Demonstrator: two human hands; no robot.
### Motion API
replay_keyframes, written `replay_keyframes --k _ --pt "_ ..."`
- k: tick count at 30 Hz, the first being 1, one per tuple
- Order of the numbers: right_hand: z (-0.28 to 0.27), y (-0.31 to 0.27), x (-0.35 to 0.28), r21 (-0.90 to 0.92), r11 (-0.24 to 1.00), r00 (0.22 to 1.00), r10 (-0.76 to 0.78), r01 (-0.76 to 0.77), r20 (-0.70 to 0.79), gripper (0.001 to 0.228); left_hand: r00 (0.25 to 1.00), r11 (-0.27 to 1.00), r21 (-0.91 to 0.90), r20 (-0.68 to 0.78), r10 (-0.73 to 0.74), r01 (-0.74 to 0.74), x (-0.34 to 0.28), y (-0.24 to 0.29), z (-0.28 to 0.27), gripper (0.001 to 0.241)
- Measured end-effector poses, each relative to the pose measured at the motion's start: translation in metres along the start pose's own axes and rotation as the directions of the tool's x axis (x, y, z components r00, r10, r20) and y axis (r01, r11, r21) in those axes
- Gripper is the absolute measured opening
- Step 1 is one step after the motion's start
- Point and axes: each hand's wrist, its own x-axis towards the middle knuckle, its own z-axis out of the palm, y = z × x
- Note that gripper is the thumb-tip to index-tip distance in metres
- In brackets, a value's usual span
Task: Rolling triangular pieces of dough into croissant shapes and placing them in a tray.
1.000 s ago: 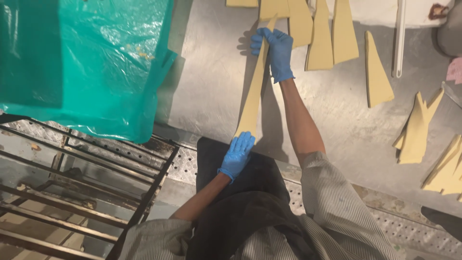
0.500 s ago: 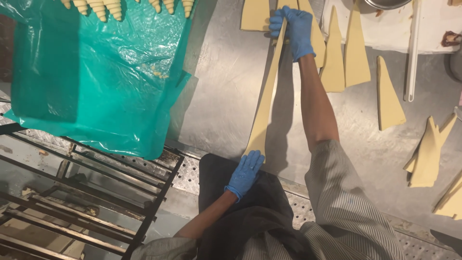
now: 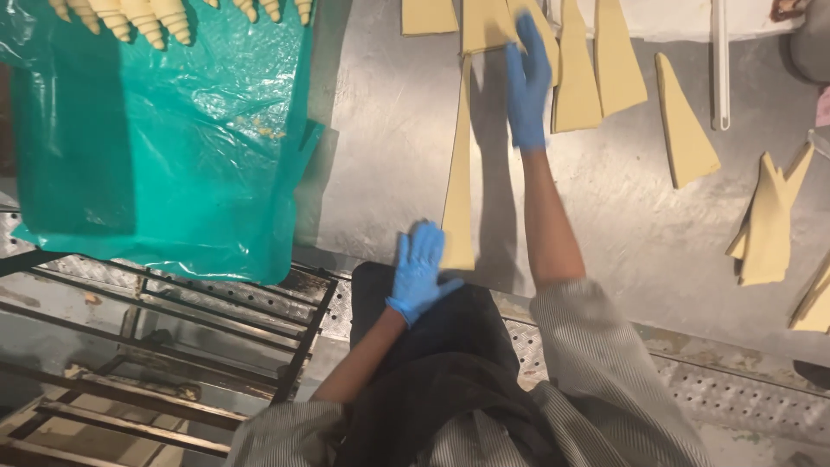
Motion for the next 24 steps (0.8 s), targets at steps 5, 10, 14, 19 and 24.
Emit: replay_keyframes --k 5,10,14,19,24 --pt "-0.028 -0.121 -0.206 -0.698 0.716 0.978 0.156 -0.017 0.137 0.066 0.963 0.985 0.024 0.208 -0.174 0.172 0.000 -0.028 -0.015 0.127" --pt "-0.031 -0.136 -0.338 -0.763 0.647 0.929 0.288 -0.008 0.235 0.084 0.962 0.984 0.142 0.236 -0.136 0.105 -0.021 -0.016 0.014 0.129" --pt "-0.023 -0.138 -0.368 -0.839 0.540 0.878 0.368 0.067 0.307 0.094 0.936 0.914 0.403 0.304 -0.180 0.045 -0.029 -0.001 0.033 0.133" --pt "-0.032 -0.149 -0.360 -0.799 0.592 0.884 0.315 0.101 0.345 0.089 0.954 0.907 0.408 0.219 -0.204 0.101 -0.037 0.004 0.044 0.133" --pt "-0.045 -0.146 -0.370 -0.802 0.557 0.874 0.257 0.215 0.413 0.091 0.974 0.892 0.440 0.135 -0.181 0.105 -0.058 0.001 0.054 0.131"
